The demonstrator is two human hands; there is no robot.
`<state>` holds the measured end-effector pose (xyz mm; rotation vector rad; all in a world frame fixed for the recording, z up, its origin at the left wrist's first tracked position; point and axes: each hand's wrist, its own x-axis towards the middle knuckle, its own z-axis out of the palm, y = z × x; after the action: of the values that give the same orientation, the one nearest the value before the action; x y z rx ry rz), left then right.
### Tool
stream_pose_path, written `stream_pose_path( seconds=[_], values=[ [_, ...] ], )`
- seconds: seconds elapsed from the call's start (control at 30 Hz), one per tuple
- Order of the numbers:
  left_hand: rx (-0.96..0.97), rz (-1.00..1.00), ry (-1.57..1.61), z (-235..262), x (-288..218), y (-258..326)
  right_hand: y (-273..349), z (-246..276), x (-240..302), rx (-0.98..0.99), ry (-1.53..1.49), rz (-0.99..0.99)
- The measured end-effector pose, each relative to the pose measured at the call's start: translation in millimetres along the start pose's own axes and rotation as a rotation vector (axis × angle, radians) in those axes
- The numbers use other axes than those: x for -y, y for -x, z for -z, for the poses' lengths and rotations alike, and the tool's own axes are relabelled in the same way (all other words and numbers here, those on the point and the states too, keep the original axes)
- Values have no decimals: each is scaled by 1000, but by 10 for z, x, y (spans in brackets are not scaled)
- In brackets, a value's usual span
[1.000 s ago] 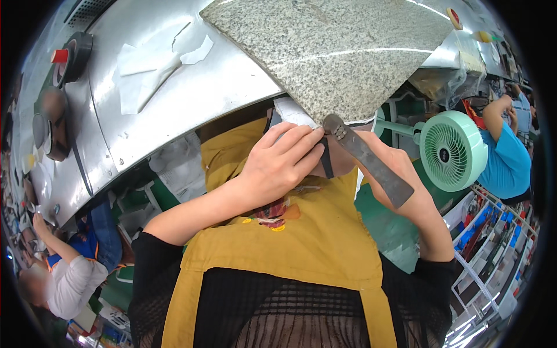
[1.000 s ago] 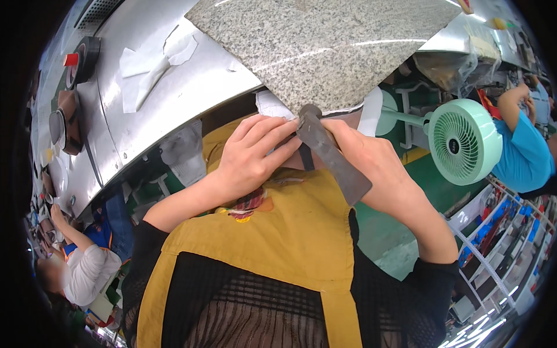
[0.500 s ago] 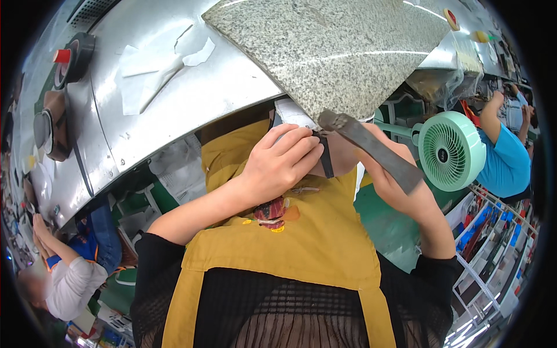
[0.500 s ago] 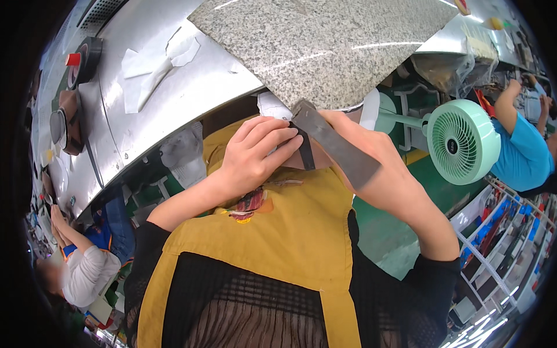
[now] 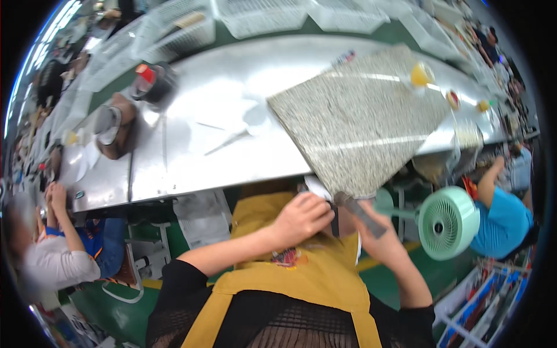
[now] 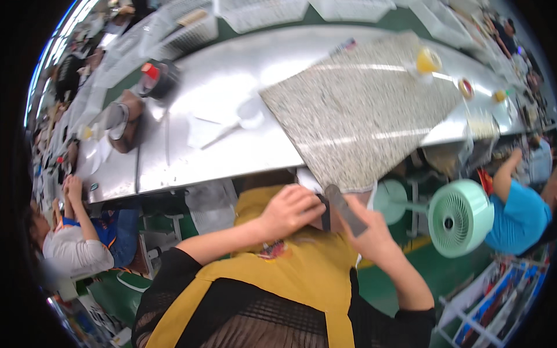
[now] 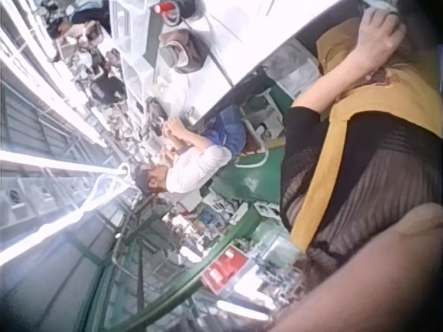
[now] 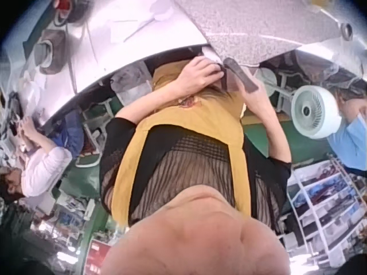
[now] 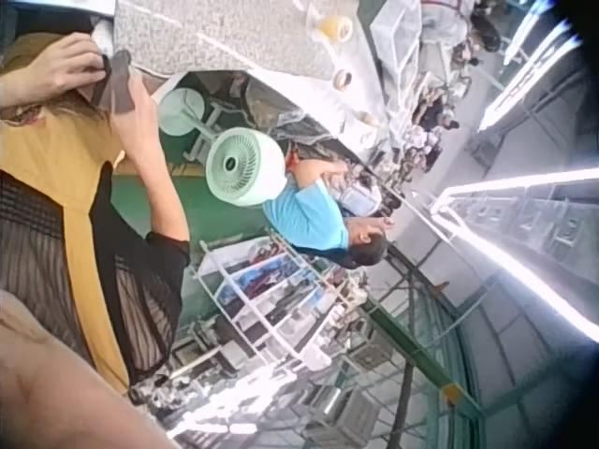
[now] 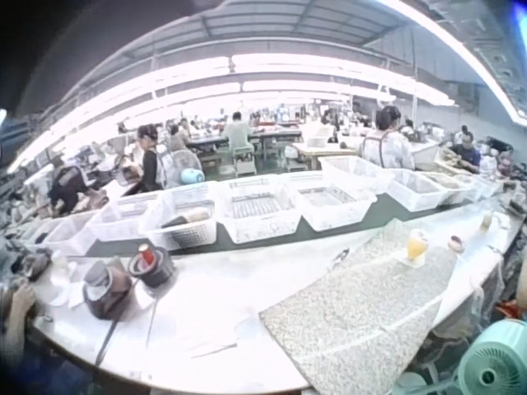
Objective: The person assembles a shoe by hand, using a hammer to secure the sole to the upper. They apply adhesive to the shoe components and repeatedly hammer the edges to ensure a firm bond. The process involves handling the shoe, applying glue, and using a hammer on a workbench.
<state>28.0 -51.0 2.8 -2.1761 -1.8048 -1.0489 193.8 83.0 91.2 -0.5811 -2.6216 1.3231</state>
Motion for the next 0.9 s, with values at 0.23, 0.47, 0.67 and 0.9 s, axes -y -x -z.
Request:
stream_pose_path(
  seconds=[0.23, 0.47, 0.67, 0.9],
  values=[
    [-20, -45, -24, 235, 91, 115, -64, 58, -287, -63, -147, -129],
    [74, 224, -11, 1301, -24, 249, -484, 329, -627, -383, 383, 111],
    [225, 402, -102, 2175, 6, -280, -701, 351, -987, -430, 702, 198],
    [493, 367, -180, 2395, 445, -1255, -767, -64, -1116, -629, 737, 127]
  ],
)
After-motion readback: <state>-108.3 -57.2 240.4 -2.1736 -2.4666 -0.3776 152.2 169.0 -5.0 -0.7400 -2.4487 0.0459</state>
